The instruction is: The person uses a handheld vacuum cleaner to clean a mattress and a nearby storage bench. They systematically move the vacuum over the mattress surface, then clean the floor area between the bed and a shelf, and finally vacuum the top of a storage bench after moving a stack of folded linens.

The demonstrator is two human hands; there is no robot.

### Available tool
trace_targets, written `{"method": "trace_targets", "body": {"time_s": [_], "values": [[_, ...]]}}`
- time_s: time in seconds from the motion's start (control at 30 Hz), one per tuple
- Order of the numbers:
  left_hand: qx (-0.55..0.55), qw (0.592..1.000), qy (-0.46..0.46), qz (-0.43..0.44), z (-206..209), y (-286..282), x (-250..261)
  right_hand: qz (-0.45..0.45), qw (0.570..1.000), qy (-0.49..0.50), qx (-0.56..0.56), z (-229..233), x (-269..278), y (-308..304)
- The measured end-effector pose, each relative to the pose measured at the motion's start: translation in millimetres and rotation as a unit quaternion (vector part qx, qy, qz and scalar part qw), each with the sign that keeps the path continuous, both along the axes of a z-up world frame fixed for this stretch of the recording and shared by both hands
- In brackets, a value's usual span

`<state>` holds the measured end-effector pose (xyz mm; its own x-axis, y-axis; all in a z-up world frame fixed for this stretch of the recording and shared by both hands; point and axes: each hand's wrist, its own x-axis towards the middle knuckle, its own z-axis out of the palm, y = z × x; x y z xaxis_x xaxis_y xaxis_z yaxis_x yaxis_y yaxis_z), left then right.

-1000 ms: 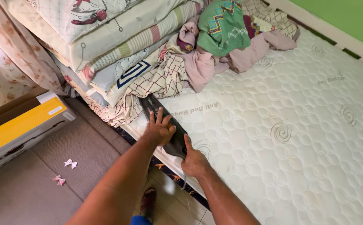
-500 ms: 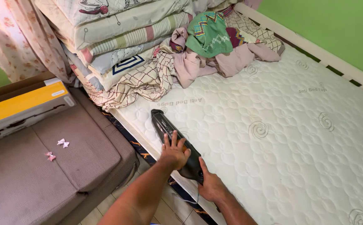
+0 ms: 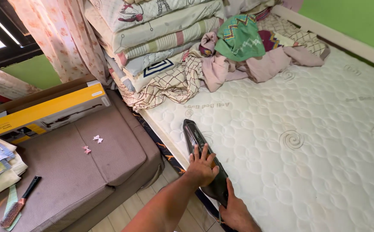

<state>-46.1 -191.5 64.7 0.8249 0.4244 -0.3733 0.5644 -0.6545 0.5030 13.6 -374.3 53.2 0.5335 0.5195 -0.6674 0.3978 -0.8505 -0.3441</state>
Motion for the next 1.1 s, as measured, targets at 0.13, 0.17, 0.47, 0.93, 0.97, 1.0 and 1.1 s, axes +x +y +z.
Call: {"method": "trace_targets", "body": {"time_s": [0.13,0.17,0.47,0.93,0.97,1.0,1.1], "values": [[0.003,0.999,0.022,-0.024,-4,37,15,-0.004,1.000,-0.011,0.022,1,1,33],[-0.001,0.999,0.028,-0.021,-4,46,20,-0.004,1.000,-0.013,0.015,3,2,41],[0.032,0.995,0.031,-0.085,-2,161,71,-0.049,0.999,-0.018,0.013,29,25,156],[-0.011,0.997,0.032,-0.063,-12,213,117,-0.077,0.996,-0.037,-0.014,47,57,210],[-0.011,0.997,0.033,-0.062,-9,208,115,-0.080,0.996,-0.029,-0.017,50,55,205],[-0.011,0.998,0.034,-0.060,-5,203,113,-0.082,0.996,-0.021,-0.020,52,53,200],[-0.013,0.997,0.044,-0.061,7,176,103,-0.081,0.996,-0.004,-0.022,64,46,174]]}}
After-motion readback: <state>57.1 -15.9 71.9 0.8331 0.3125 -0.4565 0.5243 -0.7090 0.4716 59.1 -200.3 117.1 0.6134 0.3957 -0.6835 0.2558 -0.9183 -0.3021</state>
